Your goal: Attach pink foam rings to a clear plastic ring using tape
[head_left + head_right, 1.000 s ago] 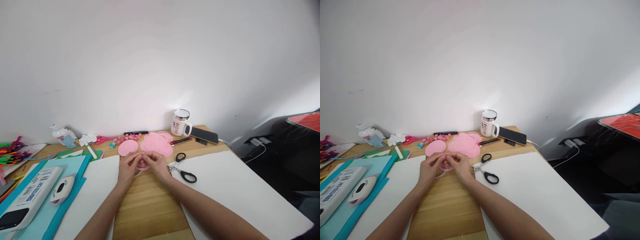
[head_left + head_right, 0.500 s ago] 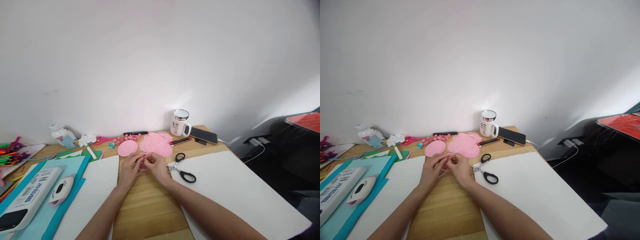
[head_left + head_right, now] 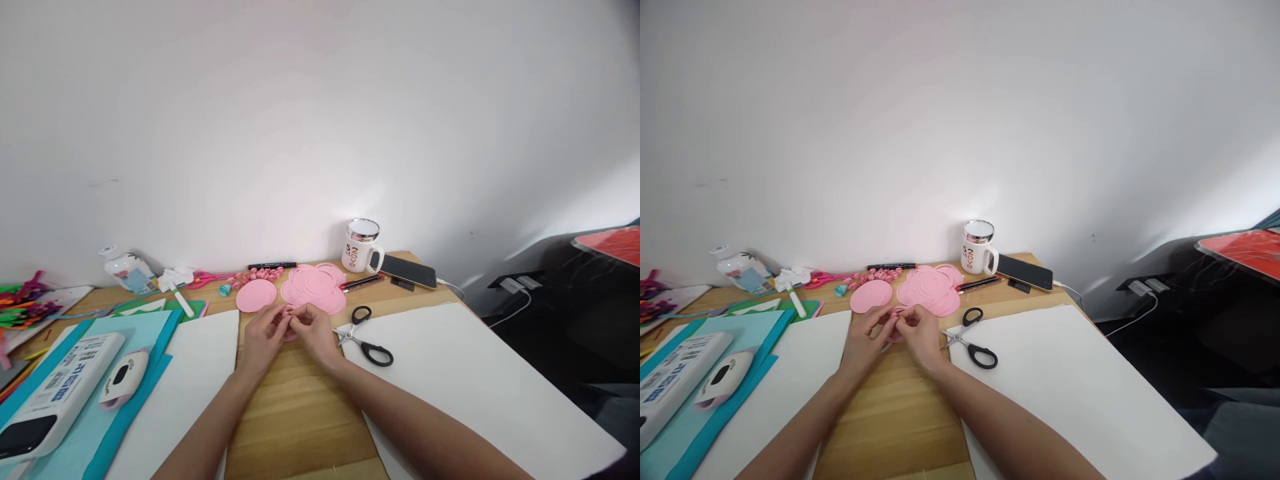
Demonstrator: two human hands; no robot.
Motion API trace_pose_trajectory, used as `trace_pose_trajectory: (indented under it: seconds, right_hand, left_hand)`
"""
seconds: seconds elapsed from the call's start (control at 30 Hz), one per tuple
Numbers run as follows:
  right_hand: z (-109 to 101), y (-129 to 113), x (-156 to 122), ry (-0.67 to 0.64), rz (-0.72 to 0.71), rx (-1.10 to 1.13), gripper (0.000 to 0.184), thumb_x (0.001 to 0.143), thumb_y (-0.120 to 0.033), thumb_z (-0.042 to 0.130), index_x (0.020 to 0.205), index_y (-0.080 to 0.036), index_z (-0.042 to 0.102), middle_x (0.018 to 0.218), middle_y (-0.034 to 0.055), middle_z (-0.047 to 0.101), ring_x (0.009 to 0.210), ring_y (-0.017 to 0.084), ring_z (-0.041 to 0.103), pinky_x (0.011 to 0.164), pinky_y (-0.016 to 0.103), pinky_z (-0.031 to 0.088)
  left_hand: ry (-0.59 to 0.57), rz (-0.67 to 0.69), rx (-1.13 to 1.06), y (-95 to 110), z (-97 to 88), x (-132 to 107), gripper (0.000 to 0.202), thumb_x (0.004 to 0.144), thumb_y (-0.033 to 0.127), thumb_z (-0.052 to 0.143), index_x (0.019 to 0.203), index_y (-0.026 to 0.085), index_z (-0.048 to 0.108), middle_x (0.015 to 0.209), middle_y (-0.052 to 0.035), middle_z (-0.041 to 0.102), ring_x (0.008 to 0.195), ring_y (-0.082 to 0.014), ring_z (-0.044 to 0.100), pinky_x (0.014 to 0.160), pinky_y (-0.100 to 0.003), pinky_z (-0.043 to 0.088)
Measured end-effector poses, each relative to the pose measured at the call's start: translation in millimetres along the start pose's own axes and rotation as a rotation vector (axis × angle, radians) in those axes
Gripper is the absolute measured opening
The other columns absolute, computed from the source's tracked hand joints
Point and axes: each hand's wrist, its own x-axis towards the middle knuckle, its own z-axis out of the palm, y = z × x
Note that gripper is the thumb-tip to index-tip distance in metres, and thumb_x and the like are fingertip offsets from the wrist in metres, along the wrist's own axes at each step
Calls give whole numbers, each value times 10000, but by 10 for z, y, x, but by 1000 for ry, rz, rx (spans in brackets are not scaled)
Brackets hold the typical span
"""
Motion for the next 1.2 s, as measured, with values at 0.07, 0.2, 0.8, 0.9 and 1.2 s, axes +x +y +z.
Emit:
trace_pose_trajectory:
  seconds: [0.07, 0.2, 0.8, 0.9, 1.2]
  right_hand:
    - [4, -19, -2, 22, -20, -28, 130, 621, -285, 606, 636, -171, 544, 568, 7, 613, 493, 152, 586, 471, 272, 508]
    - [7, -32, -12, 18, -33, -52, 117, 635, -275, 588, 626, -170, 538, 550, -4, 598, 473, 134, 567, 462, 250, 496]
    - [9, -35, -19, 8, -57, -30, 112, 637, -255, 585, 634, -160, 527, 576, -8, 584, 504, 127, 556, 473, 244, 488]
    - [6, -21, -24, -15, -99, -60, 96, 636, -237, 591, 632, -157, 538, 594, -4, 594, 531, 124, 558, 509, 239, 479]
    - [-7, -7, -2, 17, -103, -24, 113, 647, -254, 597, 649, -156, 540, 630, 7, 611, 556, 125, 572, 554, 249, 483]
  left_hand:
    - [-6, 7, 9, -24, 12, -7, 261, 785, 234, 513, 1033, 189, 583, 942, -59, 624, 863, -170, 581, 782, -295, 460]
    - [7, -30, -22, -47, 33, -16, 305, 776, 230, 514, 1075, 182, 551, 882, -46, 605, 792, -156, 583, 719, -282, 480]
    - [2, -148, -122, -20, 32, -6, 279, 752, 237, 528, 1023, 181, 568, 865, -40, 617, 749, -145, 590, 670, -267, 483]
    - [-16, -173, -119, 7, 25, 2, 201, 767, 259, 514, 919, 162, 605, 844, -49, 635, 726, -148, 592, 669, -270, 479]
    - [34, -127, -138, -6, 6, 3, 288, 755, 255, 556, 1035, 185, 566, 842, -33, 637, 730, -136, 593, 664, -259, 489]
